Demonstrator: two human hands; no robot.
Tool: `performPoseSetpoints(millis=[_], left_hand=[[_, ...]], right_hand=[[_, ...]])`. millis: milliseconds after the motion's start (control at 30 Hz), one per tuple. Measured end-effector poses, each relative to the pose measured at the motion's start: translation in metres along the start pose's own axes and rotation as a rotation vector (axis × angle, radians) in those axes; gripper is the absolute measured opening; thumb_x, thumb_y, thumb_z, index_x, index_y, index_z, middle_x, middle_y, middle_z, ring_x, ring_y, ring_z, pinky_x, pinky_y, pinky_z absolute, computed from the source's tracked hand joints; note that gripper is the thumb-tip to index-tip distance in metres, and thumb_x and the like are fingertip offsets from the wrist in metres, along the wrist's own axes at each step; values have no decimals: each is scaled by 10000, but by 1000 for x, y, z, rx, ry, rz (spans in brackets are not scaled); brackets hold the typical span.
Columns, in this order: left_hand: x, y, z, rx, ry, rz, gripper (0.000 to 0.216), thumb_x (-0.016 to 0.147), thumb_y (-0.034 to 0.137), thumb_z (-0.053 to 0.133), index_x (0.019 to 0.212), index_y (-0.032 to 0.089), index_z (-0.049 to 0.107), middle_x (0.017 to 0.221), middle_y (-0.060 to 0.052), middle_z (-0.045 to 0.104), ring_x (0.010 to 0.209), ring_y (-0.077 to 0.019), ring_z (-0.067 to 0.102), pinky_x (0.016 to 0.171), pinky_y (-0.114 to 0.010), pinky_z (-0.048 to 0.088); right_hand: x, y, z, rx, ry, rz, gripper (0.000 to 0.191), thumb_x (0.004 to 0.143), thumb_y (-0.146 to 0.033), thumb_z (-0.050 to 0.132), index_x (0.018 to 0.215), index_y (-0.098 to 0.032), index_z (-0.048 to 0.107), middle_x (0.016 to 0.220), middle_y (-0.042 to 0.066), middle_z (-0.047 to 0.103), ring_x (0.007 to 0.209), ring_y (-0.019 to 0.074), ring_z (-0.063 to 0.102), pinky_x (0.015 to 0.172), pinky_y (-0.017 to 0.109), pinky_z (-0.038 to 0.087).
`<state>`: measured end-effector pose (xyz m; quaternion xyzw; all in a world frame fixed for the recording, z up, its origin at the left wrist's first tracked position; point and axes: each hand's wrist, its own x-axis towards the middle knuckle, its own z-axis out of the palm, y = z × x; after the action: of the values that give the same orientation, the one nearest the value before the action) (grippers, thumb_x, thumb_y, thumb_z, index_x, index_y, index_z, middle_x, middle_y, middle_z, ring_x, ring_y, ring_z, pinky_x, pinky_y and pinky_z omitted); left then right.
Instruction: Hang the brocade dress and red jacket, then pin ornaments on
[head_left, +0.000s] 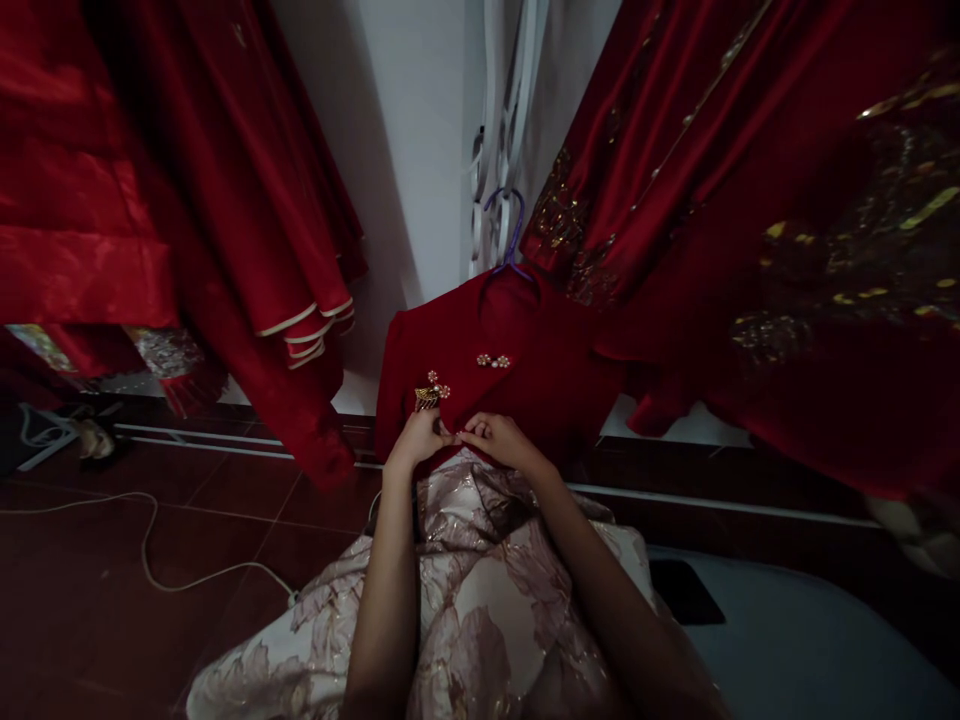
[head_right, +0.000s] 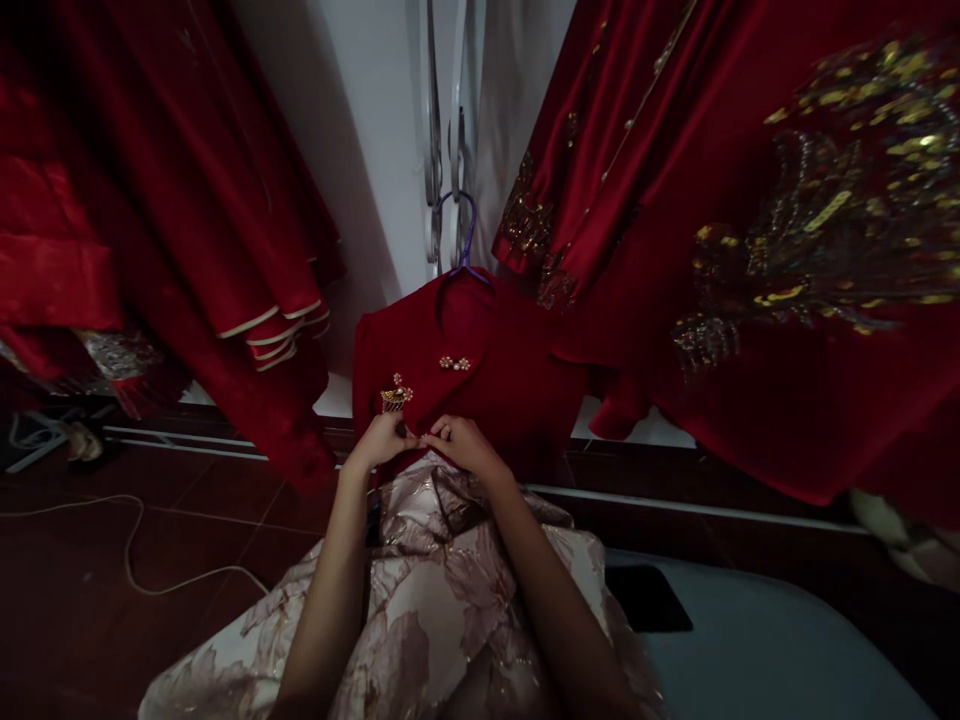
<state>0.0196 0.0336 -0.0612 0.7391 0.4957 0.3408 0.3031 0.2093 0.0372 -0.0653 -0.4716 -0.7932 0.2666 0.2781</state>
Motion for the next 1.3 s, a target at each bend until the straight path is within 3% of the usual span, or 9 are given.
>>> performPoseSetpoints(millis=[200,367,533,700,833,1300], left_hand=[[0,0,1,-47,4,-3,244,595,310,696,755,133,642,656,1,613,595,-101,513,573,-197,385],[-3,4,-1,-246,-68,-31,323,597,392,712,744,120,619,650,-4,596,591,-95,510,552,-190,400],[2,15,-4,-531,206,-71,387,716,479,607,898,138,626,808,-31,615,672,-94,538,606,-199,466],[14,15,4,-892,342,-174,396,732,448,612,954,121,637,904,-70,650,734,-114,594,731,-303,529],[18,13,11,-1032,423,-218,332,692,355,680,920,114,666,952,-83,672,769,-111,613,823,-337,512],[14,15,1,-1139,367,-244,322,664,287,718,929,109,686,1008,-107,680,797,-119,638,877,-339,489]], right_hand=[[2,2,2,-6,1,8,334,715,-469,612,831,-157,641,689,28,635,600,111,540,557,213,374],[-1,-5,-8,78,-60,27,309,744,-451,579,812,-157,642,729,35,648,645,115,549,597,221,400],[-10,-18,-35,219,-289,33,391,724,-519,582,793,-138,639,763,47,656,696,131,559,644,236,418],[-18,-26,-57,236,-442,44,409,706,-528,600,802,-135,653,812,54,666,754,150,568,695,250,414],[-21,-28,-63,267,-451,37,398,711,-518,603,806,-135,652,801,51,669,743,149,568,689,251,413],[-17,-30,-55,262,-430,24,389,710,-517,599,796,-141,646,778,50,666,703,141,569,661,253,423]])
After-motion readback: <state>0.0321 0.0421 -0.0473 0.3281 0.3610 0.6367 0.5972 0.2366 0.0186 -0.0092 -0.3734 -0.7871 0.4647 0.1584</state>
